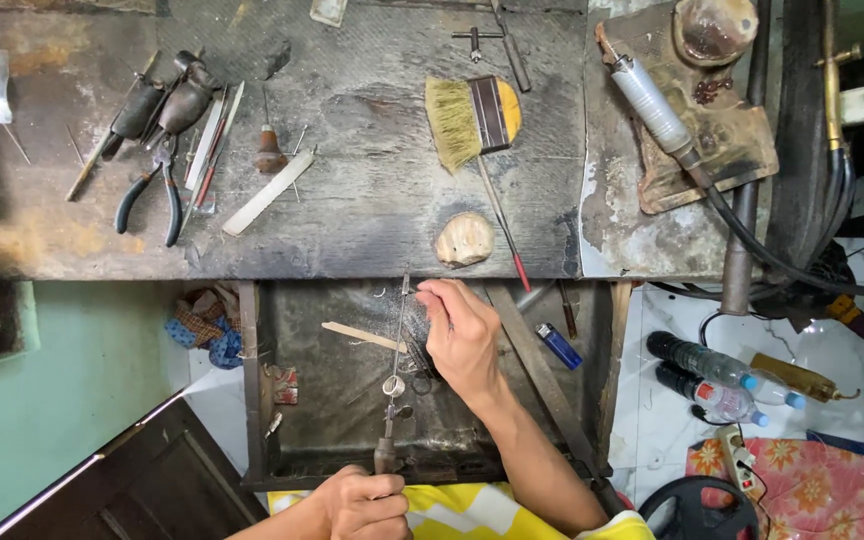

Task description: Grinding a metal component with a rotary tool and then cutting it with a jeweler's saw at a workbench.

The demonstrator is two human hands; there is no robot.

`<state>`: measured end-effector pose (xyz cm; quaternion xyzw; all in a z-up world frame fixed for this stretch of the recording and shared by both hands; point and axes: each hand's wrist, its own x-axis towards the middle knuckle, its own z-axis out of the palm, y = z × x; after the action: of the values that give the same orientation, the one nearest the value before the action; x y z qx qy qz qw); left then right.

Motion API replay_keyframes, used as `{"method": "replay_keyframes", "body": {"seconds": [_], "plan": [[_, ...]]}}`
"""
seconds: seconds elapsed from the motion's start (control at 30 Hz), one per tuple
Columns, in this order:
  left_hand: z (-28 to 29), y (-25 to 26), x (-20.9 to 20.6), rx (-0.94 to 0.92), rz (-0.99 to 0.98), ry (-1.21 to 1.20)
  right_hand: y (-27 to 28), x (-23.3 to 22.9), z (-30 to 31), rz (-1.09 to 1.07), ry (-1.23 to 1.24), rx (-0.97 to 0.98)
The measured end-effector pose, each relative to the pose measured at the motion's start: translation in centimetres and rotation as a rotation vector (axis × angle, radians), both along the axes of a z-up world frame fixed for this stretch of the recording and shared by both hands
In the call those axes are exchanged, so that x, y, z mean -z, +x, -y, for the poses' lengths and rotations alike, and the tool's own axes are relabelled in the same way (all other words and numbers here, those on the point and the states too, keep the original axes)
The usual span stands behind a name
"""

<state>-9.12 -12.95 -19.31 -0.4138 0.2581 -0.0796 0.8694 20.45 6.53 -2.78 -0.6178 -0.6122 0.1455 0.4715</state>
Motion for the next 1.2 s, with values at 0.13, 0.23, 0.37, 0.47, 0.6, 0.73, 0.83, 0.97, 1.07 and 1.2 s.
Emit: {"method": "replay_keyframes", "body": {"seconds": [0.13, 0.23, 0.37, 0.47, 0.6, 0.73, 0.83, 0.97, 1.07, 1.2], "plan": [[-2.3, 1.0, -3.4, 0.049, -0.043, 0.125, -0.3, 0.0, 0.1, -0.157, -0.072, 0.0], [-4.5, 1.7, -6.0, 0.0, 0.022, 0.084, -0.3, 0.5, -0.1, -0.258, -0.074, -0.009], [-2.5, -0.2, -2.4, 0.018, 0.005, 0.236, -0.4, 1.6, -0.4, -0.219, -0.032, -0.001], [-5.1, 1.0, -7.3, 0.043, 0.019, 0.551, -0.6, 3.0, -0.4, -0.089, 0.033, 0.024], [-6.5, 2.2, -10.5, -0.143, 0.195, 0.607, -1.4, 2.9, -0.3, -0.086, 0.007, 0.07], [-5.8, 1.2, -8.7, 0.138, -0.075, 0.714, -1.7, 2.6, -0.7, -0.046, 0.002, 0.055], [-6.2, 1.2, -8.5, 0.163, 0.011, 0.823, -1.8, 2.5, -1.1, -0.019, -0.002, 0.061], [-4.6, 0.3, -5.3, 0.025, 0.009, 0.195, -1.8, 2.1, -1.3, -0.053, -0.001, 0.057], [-6.8, 1.8, -10.1, -0.106, 0.136, 0.5, -1.2, 2.0, -0.8, -0.112, -0.024, -0.017], [-8.1, 2.4, -11.9, -0.106, 0.148, 0.77, -1.0, 1.9, -1.0, -0.135, -0.007, -0.044]]}}
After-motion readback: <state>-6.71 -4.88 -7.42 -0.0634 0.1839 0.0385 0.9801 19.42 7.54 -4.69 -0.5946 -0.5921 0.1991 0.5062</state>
